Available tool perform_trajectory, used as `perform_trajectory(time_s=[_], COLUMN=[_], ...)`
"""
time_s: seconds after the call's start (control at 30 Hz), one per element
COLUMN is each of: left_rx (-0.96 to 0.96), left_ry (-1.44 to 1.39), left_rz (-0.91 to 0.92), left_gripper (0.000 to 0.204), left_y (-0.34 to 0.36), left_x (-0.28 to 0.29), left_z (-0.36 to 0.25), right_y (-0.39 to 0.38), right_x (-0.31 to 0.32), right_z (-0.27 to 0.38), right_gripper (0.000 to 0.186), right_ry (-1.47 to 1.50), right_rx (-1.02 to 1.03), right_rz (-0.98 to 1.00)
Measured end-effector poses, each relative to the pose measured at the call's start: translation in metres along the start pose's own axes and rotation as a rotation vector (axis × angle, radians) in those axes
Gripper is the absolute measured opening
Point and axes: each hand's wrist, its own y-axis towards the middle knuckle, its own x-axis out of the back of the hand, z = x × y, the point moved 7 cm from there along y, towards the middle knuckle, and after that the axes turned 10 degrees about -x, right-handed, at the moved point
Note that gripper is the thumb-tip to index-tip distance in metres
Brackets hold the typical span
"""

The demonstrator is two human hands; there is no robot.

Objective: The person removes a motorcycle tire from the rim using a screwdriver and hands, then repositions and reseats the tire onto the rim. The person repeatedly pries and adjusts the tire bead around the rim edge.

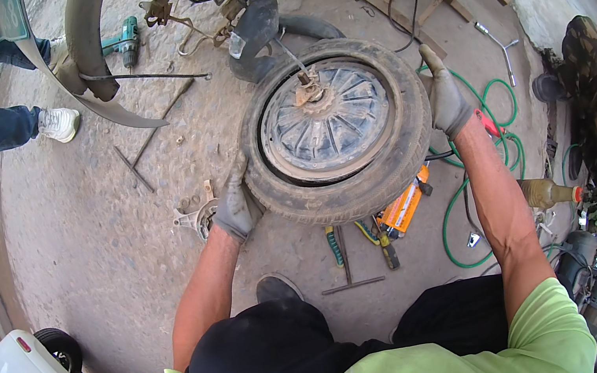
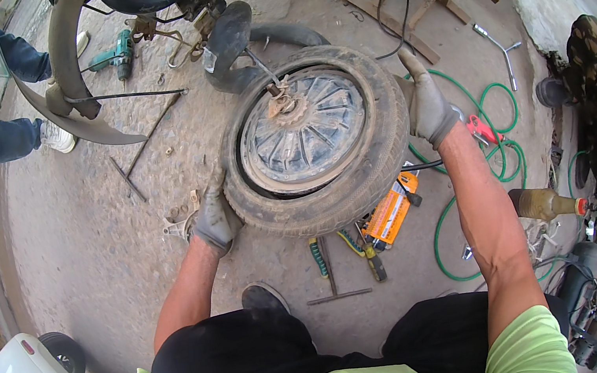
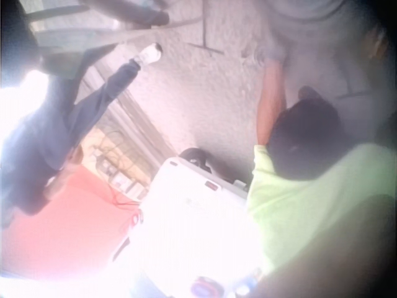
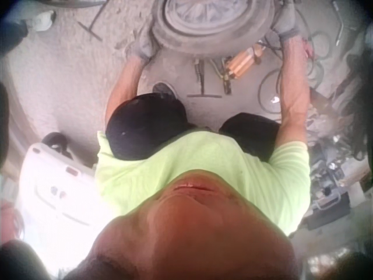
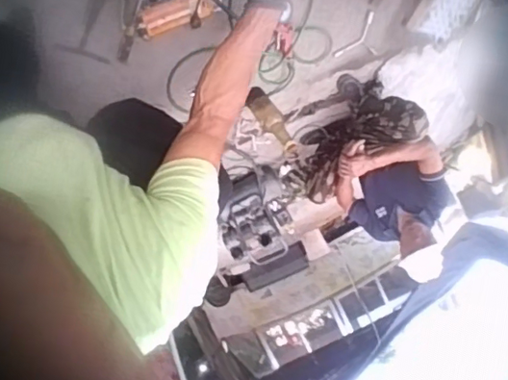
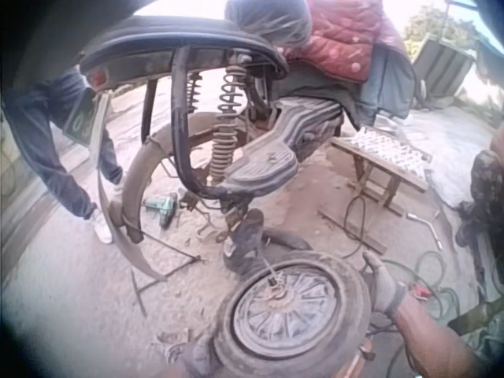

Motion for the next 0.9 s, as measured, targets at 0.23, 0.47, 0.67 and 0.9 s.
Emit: perform_trajectory(time_s=[0.23, 0.47, 0.67, 0.9], left_rx=[-0.108, -0.213, -0.219, -0.400], left_ry=[-0.182, -0.027, -0.026, 0.163], left_rz=[0.006, -0.040, -0.011, 0.047], left_gripper=[0.051, 0.052, 0.055, 0.063], left_y=[0.028, 0.006, -0.032, -0.046], left_x=[0.003, 0.021, 0.003, -0.031], left_z=[-0.005, -0.058, -0.041, -0.046], right_y=[0.006, 0.028, 0.052, 0.059], right_x=[0.000, 0.006, 0.010, 0.012], right_z=[-0.004, -0.030, -0.008, 0.024], right_gripper=[0.046, 0.049, 0.049, 0.043], right_ry=[-0.186, -0.192, -0.221, -0.724], right_rx=[0.090, 0.149, 0.018, -0.050], right_rz=[-0.096, -0.030, 0.069, -0.298])
